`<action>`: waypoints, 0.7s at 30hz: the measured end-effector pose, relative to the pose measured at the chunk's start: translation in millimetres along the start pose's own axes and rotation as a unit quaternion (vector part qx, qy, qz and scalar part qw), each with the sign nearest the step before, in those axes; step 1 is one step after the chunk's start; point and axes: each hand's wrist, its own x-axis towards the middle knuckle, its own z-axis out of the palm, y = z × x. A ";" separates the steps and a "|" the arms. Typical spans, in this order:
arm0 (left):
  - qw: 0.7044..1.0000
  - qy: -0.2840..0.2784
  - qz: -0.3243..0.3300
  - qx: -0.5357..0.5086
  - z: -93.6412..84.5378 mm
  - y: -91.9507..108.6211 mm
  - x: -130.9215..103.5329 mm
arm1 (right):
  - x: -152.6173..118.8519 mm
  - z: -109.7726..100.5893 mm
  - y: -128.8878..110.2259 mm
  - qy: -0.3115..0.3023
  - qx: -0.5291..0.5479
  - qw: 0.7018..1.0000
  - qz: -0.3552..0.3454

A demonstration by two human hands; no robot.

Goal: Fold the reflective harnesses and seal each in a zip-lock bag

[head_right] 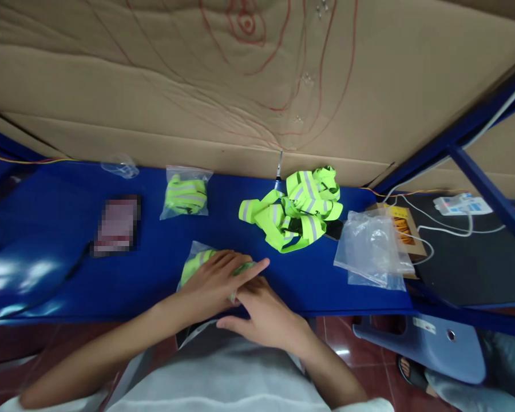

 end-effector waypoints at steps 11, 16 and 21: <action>0.897 0.114 -0.002 -0.427 -39.5 -12.8 -16.6 | -10.4 -30.9 -21.0 0.084 -0.111 0.983 -0.117; 0.905 0.078 0.070 -0.412 -32.5 -11.6 -2.6 | -1.8 -25.1 -31.1 0.055 -0.187 0.972 -0.129; 0.886 0.082 0.051 -0.454 -28.6 -21.2 -1.0 | -7.4 -36.1 -35.7 0.112 -0.247 0.950 -0.156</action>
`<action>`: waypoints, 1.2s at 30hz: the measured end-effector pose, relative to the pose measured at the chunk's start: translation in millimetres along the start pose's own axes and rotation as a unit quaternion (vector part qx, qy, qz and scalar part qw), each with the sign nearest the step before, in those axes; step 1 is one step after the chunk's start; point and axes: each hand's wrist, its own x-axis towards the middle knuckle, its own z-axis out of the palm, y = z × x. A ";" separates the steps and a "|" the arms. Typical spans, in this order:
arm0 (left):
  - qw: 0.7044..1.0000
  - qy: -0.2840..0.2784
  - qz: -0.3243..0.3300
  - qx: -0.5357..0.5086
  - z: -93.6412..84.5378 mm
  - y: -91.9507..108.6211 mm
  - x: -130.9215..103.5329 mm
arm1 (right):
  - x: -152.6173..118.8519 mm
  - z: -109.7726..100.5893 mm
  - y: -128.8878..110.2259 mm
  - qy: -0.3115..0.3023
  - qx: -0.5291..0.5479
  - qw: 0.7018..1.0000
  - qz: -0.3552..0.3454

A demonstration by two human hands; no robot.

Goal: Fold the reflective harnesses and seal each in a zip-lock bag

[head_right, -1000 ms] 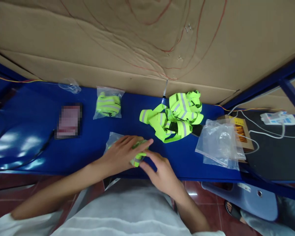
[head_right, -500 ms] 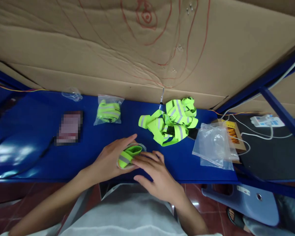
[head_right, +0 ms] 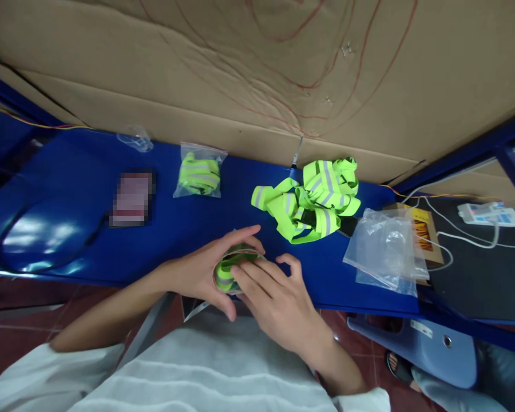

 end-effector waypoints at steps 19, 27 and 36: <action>0.984 -0.034 -0.077 0.155 -48.3 24.1 -11.9 | 0.9 -27.2 39.4 -0.020 0.105 0.994 -0.012; 0.996 -0.019 -0.083 0.030 -53.7 -4.0 -2.0 | 3.3 -36.6 68.6 -0.059 0.149 0.981 0.105; 0.947 0.122 -0.146 -0.260 -1.5 -53.6 12.3 | 17.4 -10.3 81.3 -0.001 0.248 0.961 0.121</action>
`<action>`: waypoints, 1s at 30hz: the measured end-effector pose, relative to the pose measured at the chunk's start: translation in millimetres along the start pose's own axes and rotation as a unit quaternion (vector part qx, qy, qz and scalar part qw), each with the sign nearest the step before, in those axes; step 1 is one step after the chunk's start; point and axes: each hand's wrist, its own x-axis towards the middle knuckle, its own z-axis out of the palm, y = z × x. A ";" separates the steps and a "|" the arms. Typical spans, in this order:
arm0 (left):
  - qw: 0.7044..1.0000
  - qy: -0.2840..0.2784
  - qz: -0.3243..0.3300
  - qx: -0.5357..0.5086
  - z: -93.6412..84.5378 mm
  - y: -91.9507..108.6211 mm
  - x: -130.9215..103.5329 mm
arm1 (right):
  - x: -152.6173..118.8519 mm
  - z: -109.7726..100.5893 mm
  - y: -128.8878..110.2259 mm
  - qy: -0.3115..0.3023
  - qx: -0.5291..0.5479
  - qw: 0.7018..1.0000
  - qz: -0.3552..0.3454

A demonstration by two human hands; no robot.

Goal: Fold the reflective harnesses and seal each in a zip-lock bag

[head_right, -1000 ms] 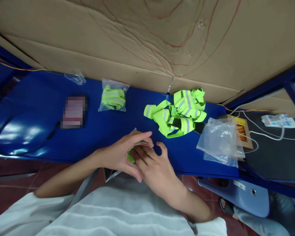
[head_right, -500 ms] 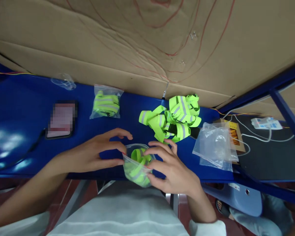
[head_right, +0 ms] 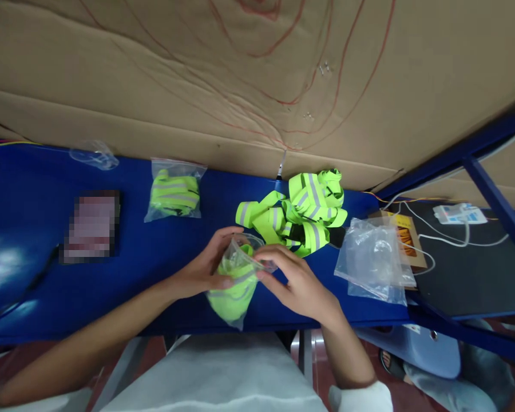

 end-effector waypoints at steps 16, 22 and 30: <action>0.997 0.046 -0.023 0.053 18.4 6.4 17.4 | 12.3 -4.9 19.4 -0.050 0.033 0.998 -0.020; 0.992 0.050 -0.089 0.067 22.9 -6.2 21.5 | 14.6 13.9 37.1 0.004 0.075 0.996 0.046; 0.989 0.074 -0.068 0.106 23.1 -4.6 17.0 | 11.3 12.0 39.4 -0.172 0.099 0.978 0.063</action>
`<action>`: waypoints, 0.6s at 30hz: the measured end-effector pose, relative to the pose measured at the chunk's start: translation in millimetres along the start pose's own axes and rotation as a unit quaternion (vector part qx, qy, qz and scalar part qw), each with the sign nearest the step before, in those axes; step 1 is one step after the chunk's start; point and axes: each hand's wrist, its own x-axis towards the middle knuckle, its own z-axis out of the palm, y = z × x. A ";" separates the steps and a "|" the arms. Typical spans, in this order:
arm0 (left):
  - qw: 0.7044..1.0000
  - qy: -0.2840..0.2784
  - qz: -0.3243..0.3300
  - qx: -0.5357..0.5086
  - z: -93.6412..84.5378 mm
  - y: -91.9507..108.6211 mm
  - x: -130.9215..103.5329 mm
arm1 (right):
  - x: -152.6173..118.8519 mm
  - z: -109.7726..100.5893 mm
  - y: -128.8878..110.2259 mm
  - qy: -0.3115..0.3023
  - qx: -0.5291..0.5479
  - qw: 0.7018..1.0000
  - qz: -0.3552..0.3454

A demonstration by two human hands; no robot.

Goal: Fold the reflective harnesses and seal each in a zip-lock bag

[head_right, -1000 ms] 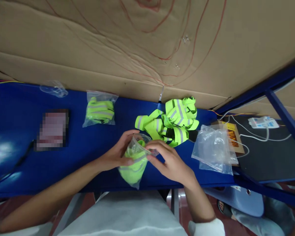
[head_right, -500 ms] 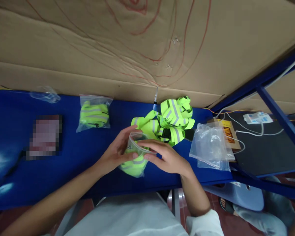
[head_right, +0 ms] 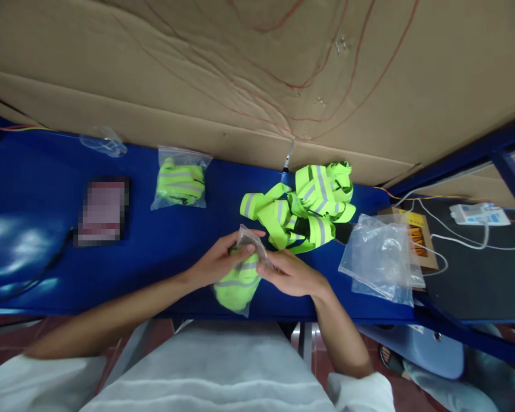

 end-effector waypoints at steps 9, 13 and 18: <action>0.997 -0.030 0.023 -0.071 -19.3 21.5 4.8 | -3.5 -6.4 3.5 0.257 0.131 0.957 -0.030; 0.996 -0.026 0.024 -0.082 -26.8 17.8 1.1 | -7.0 -17.1 1.9 0.271 0.075 0.953 -0.116; 0.997 0.018 0.006 -0.076 -28.4 9.0 1.5 | -1.5 -8.5 -0.6 0.173 0.004 0.979 -0.107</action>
